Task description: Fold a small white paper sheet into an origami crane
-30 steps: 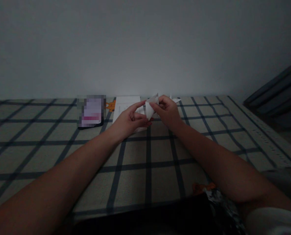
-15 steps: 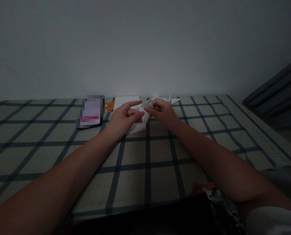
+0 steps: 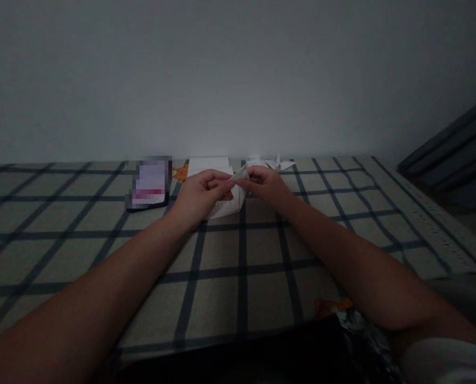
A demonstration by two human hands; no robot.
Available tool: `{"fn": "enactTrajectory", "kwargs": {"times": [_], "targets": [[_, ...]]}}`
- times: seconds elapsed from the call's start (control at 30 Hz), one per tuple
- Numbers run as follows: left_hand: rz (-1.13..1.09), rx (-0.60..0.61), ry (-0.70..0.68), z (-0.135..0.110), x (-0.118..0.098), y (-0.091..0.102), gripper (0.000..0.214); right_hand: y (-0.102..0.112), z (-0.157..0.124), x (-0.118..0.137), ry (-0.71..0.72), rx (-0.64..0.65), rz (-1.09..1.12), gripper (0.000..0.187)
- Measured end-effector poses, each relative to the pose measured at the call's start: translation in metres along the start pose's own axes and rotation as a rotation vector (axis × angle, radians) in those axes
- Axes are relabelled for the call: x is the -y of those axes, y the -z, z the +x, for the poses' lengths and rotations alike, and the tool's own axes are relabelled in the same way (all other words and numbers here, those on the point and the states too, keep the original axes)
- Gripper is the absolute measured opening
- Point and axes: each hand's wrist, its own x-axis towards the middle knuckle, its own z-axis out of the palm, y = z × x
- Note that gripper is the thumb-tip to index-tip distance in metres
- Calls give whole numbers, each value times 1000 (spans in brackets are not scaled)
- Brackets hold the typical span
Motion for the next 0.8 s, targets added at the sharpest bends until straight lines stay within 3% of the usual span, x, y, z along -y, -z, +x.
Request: {"fn": "enactTrajectory", "kwargs": {"times": [0.27, 0.63, 0.8], "targets": [[-83, -126, 10, 4, 2, 0, 30, 0, 3, -12, -73, -84, 195, 41], [-208, -80, 31, 1, -4, -1, 10, 4, -1, -7, -17, -75, 34, 20], [-99, -86, 7, 1, -2, -1, 24, 5, -3, -2, -7, -42, -4, 20]]}}
